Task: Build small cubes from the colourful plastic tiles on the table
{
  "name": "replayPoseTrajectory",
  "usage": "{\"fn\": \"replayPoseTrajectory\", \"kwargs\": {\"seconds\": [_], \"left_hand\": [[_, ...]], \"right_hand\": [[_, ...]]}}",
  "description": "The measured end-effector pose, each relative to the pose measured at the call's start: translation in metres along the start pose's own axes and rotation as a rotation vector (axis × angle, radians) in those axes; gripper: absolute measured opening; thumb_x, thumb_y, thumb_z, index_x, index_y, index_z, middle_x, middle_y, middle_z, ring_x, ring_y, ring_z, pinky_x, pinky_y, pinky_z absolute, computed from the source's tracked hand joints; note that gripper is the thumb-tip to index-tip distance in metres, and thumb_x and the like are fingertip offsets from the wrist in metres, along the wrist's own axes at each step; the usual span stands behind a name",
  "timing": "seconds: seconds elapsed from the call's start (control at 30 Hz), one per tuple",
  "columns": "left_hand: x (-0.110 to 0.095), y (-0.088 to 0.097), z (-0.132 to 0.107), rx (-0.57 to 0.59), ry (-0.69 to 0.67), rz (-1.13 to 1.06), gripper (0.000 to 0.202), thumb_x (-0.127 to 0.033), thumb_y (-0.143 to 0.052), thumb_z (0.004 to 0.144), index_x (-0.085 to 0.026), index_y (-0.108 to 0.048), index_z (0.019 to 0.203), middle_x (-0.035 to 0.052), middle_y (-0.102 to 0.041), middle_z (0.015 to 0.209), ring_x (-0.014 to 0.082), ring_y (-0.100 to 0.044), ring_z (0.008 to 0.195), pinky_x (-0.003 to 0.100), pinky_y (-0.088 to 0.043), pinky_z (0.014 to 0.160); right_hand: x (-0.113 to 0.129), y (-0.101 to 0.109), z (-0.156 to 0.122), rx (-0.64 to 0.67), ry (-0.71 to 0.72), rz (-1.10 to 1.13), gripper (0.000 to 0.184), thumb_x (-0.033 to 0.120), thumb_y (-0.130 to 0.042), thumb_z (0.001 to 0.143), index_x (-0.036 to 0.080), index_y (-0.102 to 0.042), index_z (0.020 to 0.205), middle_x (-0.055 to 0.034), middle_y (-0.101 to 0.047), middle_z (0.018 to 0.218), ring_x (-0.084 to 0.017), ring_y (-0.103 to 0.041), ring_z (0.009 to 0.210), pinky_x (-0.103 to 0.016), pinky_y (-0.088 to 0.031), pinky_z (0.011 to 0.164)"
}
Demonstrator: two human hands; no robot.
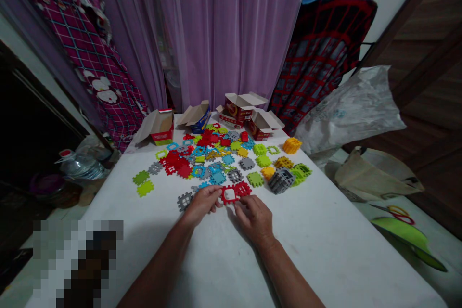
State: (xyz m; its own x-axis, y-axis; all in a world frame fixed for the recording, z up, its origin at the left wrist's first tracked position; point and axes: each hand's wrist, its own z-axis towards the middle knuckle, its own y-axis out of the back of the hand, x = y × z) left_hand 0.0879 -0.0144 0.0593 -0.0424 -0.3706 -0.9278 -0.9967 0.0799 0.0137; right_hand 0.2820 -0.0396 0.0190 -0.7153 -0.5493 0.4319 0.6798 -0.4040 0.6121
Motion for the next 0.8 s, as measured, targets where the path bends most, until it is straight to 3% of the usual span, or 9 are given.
{"fn": "replayPoseTrajectory", "kwargs": {"seconds": [0.23,0.4,0.57,0.67,0.8], "left_hand": [[-0.008,0.001,-0.001,0.036,-0.043,0.056,0.043,-0.047,-0.067,0.075,-0.017,-0.071,0.105,-0.0050,-0.056,0.057,0.0073,-0.045,0.045,0.021,-0.031,0.043],[-0.010,0.002,0.003,0.059,-0.051,0.119,0.043,-0.047,-0.066,0.076,-0.016,-0.072,0.106,-0.0062,-0.054,0.053,0.0074,-0.042,0.042,0.021,-0.032,0.043],[-0.011,-0.003,0.010,0.043,-0.095,0.176,0.047,-0.049,-0.067,0.075,-0.015,-0.073,0.107,-0.0049,-0.056,0.055,0.0083,-0.045,0.044,0.021,-0.033,0.043],[-0.010,-0.002,0.013,-0.062,-0.146,0.222,0.050,-0.052,-0.063,0.076,-0.017,-0.072,0.111,0.0006,-0.068,0.074,0.0106,-0.055,0.053,0.021,-0.036,0.043],[0.002,0.016,0.015,-0.315,-0.308,0.280,0.047,-0.054,-0.054,0.081,-0.020,-0.072,0.108,0.0048,-0.074,0.091,0.0145,-0.065,0.066,0.023,-0.049,0.055]], "right_hand": [[-0.005,0.000,-0.001,0.050,0.014,0.079,0.041,0.034,-0.062,0.087,0.020,-0.059,0.126,-0.0098,-0.071,0.104,-0.019,-0.068,0.087,-0.030,-0.057,0.074],[0.000,-0.002,-0.001,0.018,-0.005,0.119,0.030,0.032,-0.059,0.088,0.020,-0.063,0.115,-0.0097,-0.071,0.101,-0.019,-0.068,0.090,-0.030,-0.057,0.075],[0.000,0.000,0.001,0.029,-0.051,0.068,0.024,0.035,-0.064,0.082,0.020,-0.064,0.100,-0.0059,-0.070,0.089,-0.017,-0.065,0.079,-0.027,-0.054,0.070],[-0.009,0.003,0.000,-0.020,-0.203,-0.011,0.023,0.039,-0.063,0.080,0.020,-0.065,0.093,-0.0035,-0.068,0.083,-0.015,-0.063,0.072,-0.026,-0.051,0.066],[-0.021,0.006,0.001,-0.059,-0.476,-0.099,0.034,0.051,-0.061,0.079,0.019,-0.066,0.088,-0.0036,-0.067,0.081,-0.017,-0.063,0.071,-0.027,-0.048,0.064]]}}
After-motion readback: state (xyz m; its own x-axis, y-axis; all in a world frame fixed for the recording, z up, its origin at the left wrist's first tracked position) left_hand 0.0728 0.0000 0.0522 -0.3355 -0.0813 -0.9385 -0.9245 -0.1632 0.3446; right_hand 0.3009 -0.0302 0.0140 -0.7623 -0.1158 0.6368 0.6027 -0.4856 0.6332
